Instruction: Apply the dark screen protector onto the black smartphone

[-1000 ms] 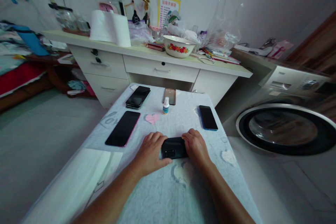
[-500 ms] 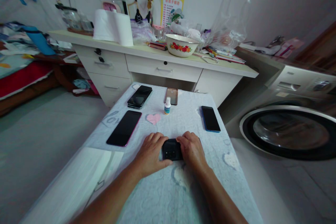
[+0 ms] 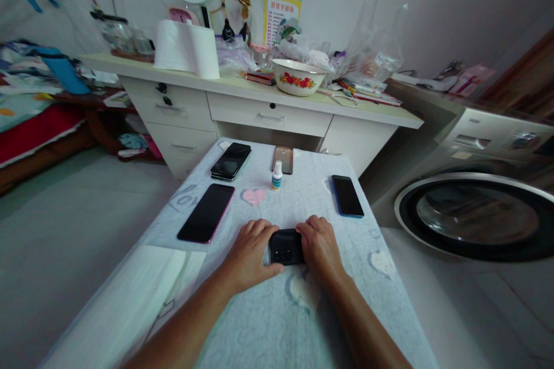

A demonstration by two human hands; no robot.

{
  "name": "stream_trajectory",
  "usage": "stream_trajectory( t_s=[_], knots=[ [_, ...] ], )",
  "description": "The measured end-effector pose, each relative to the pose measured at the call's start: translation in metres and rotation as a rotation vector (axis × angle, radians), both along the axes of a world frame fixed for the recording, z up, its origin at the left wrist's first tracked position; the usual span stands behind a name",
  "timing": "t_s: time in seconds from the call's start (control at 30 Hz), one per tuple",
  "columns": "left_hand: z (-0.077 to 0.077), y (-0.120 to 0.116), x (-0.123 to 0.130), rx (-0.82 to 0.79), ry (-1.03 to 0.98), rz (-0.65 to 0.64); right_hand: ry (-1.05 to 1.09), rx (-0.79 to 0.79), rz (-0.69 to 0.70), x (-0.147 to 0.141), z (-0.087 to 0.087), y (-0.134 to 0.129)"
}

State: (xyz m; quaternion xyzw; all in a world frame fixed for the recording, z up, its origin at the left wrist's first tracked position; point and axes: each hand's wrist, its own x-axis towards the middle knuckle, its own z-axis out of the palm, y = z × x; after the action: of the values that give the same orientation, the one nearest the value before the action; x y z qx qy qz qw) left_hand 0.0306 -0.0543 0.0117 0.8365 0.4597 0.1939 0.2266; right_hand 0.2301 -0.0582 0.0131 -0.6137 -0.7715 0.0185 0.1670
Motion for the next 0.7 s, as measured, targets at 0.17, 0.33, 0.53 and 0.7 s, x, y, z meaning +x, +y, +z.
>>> stream_trajectory(
  t_s=[0.17, 0.33, 0.53, 0.7],
  knots=[
    [-0.002, 0.0, 0.001, 0.02, 0.005, 0.005, -0.01, -0.019, 0.089, -0.008, 0.002, 0.0],
    [-0.001, 0.0, 0.001, 0.011, 0.015, 0.0, -0.033, -0.027, 0.051, 0.0, 0.005, 0.001],
    [-0.001, 0.0, 0.0, 0.013, -0.001, -0.007, -0.047, -0.034, -0.038, 0.025, 0.003, 0.002],
    [-0.002, 0.0, 0.0, 0.011, -0.009, -0.015, -0.049, -0.048, -0.128, 0.043, 0.003, 0.002]
  ],
)
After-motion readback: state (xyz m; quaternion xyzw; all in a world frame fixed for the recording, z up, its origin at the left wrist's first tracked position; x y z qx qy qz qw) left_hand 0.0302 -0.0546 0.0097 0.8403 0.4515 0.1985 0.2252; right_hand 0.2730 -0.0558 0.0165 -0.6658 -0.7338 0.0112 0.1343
